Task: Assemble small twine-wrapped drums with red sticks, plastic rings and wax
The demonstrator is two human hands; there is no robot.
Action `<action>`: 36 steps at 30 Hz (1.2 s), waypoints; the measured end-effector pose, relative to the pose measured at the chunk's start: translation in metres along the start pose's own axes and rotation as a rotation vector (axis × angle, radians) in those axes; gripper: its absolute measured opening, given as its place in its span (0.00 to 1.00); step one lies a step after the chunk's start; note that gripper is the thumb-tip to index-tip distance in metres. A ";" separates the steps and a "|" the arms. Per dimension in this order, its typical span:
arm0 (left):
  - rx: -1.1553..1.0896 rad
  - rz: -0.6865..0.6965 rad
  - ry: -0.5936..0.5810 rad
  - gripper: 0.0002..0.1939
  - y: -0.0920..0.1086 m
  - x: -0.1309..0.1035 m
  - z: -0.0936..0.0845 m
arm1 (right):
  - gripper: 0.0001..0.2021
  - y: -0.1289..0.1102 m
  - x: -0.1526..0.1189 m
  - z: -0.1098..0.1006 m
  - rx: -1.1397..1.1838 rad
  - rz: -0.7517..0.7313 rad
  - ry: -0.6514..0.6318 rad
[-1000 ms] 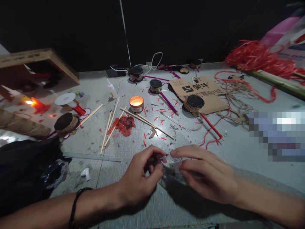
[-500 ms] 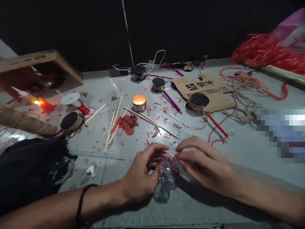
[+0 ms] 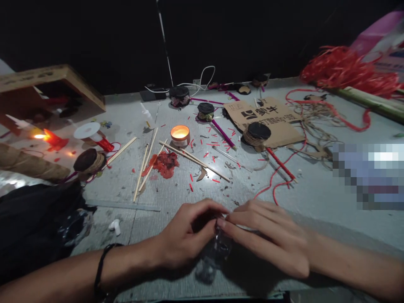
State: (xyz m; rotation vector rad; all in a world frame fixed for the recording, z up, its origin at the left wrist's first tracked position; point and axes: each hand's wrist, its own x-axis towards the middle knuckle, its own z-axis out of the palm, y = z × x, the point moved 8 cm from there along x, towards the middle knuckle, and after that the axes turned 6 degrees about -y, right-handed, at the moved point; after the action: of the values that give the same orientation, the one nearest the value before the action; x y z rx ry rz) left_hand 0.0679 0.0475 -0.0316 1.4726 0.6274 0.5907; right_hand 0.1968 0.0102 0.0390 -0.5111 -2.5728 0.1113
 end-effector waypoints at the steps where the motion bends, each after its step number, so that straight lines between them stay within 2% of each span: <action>1: 0.031 0.005 -0.002 0.10 0.003 0.000 -0.001 | 0.15 -0.001 0.000 -0.001 -0.009 0.002 -0.007; 6: 0.077 0.043 0.022 0.12 0.011 0.001 -0.007 | 0.17 -0.005 0.000 0.000 -0.057 -0.055 -0.009; 11: 0.074 0.078 0.024 0.13 0.012 0.001 -0.006 | 0.19 -0.006 -0.005 0.001 -0.051 -0.098 0.067; 17: 0.124 0.050 0.106 0.10 0.010 0.001 -0.010 | 0.18 -0.003 -0.002 0.008 -0.101 -0.061 -0.043; 23: 0.229 0.138 0.115 0.10 0.017 0.000 -0.010 | 0.18 -0.007 -0.002 0.011 -0.094 -0.083 -0.019; 27: 0.252 0.169 0.100 0.11 0.017 0.000 -0.006 | 0.16 -0.009 -0.004 0.008 -0.097 -0.084 0.030; 36: 0.314 0.237 0.036 0.09 0.016 -0.006 0.002 | 0.17 -0.020 0.002 0.009 -0.160 -0.154 0.014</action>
State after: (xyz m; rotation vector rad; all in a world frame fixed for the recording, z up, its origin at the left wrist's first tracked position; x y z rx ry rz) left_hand 0.0655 0.0423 -0.0152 1.8508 0.5968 0.7266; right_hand 0.1841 -0.0071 0.0352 -0.3675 -2.6091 -0.1524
